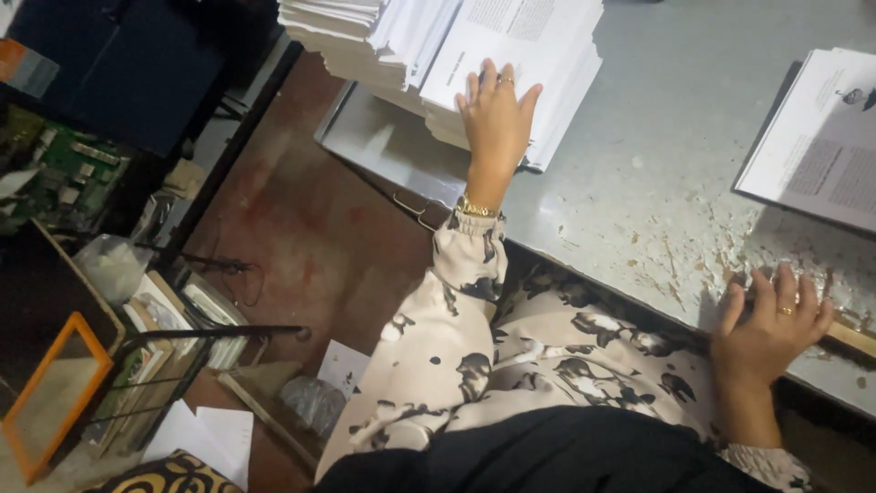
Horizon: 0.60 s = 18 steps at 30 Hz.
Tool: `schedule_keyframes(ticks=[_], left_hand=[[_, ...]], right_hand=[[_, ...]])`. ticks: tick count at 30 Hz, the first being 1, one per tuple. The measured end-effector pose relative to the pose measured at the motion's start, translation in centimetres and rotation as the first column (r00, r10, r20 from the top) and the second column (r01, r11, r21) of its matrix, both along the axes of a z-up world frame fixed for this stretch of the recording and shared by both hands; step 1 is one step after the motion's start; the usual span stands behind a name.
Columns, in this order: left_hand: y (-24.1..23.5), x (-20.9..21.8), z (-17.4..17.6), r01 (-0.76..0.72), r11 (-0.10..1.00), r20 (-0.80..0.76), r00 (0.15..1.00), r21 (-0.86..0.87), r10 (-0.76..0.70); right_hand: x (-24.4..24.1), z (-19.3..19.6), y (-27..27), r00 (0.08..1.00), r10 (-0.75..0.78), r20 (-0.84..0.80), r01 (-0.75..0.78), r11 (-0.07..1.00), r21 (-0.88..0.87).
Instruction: Folding individual sheets of printed paper and creasing the folds using a wooden block.
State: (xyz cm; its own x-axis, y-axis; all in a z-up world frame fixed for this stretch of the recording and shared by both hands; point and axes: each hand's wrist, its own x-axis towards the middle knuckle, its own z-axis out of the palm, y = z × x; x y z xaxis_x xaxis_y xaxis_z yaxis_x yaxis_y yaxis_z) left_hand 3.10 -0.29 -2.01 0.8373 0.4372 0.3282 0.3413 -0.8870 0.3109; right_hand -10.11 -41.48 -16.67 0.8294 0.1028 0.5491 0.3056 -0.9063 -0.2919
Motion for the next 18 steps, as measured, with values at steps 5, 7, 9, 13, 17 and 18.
schedule_keyframes(ticks=[5, 7, 9, 13, 17, 18], left_hand=[[0.4, -0.8, 1.6, 0.049, 0.998, 0.009, 0.999, -0.030, -0.049], [1.7, -0.8, 2.6, 0.082, 0.995, -0.005, 0.997, -0.064, -0.083], [3.6, 0.0, 2.4, -0.150, 0.956, 0.134, 0.973, -0.252, 0.188], [6.4, 0.8, -0.3, -0.255, 0.959, 0.165, 0.948, -0.122, 0.273], [6.1, 0.5, 0.6, -0.355, 0.923, 0.024, 0.932, -0.150, 0.363], [6.3, 0.5, 0.5, -0.362, 0.924, 0.063, 0.926, -0.122, 0.372]], right_hand=[[0.4, 0.3, 0.1, 0.990, 0.022, 0.138, -0.013, 0.998, -0.061], [0.4, 0.1, 0.2, 0.983, 0.027, 0.181, -0.016, 0.998, -0.061], [0.4, -0.5, -0.2, 0.990, 0.009, 0.140, -0.003, 0.999, -0.046], [0.5, -0.2, 0.1, 0.992, -0.019, 0.122, 0.027, 0.998, -0.062], [0.3, -0.2, 0.1, 0.991, -0.032, 0.131, 0.043, 0.996, -0.076], [0.4, -0.2, 0.1, 0.989, -0.054, 0.135, 0.067, 0.993, -0.095]])
